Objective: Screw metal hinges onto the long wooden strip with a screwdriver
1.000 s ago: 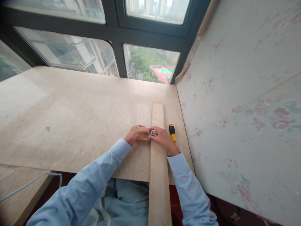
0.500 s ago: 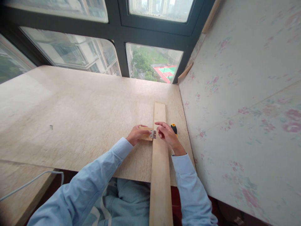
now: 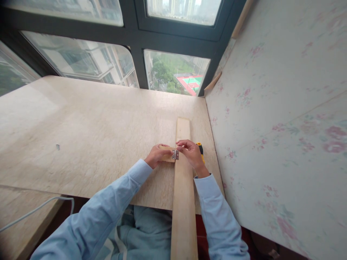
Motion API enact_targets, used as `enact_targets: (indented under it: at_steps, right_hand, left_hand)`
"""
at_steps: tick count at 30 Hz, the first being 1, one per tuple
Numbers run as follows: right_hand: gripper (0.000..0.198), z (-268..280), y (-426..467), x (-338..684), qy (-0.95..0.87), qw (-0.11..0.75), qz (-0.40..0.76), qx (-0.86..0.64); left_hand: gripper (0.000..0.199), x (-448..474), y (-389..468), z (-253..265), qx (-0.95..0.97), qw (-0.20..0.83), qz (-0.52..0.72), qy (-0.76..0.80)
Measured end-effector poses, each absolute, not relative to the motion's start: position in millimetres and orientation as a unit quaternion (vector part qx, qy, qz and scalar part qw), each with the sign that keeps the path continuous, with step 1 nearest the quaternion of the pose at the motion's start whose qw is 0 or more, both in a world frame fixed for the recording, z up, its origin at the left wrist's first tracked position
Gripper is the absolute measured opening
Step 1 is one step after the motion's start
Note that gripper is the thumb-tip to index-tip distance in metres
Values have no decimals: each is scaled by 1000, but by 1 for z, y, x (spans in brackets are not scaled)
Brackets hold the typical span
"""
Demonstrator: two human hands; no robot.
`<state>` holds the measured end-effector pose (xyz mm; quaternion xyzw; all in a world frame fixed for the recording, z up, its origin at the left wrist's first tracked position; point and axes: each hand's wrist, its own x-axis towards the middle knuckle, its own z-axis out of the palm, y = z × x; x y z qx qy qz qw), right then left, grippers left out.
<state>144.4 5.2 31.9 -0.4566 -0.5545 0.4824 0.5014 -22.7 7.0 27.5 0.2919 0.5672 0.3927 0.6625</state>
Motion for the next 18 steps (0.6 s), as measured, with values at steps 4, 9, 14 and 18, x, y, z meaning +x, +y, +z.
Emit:
enact_targets:
  at_steps: [4,9,14,18]
  right_hand:
    - [23,28,6,146,-501,527,486,-485]
    - [18,27,5,149,-553,509,420,-508]
    - [15,27,2,149,-679,461,301,-485]
    - [16,25,2,147,-721,428,272,-472]
  left_hand:
    - [32,-22,7,26,293,650,400,576]
    - [32,-21,6,24,290,647,411,573]
    - [35,-21,5,25,289,648,417,569]
    - [38,-20,5,25,281,653,424,561]
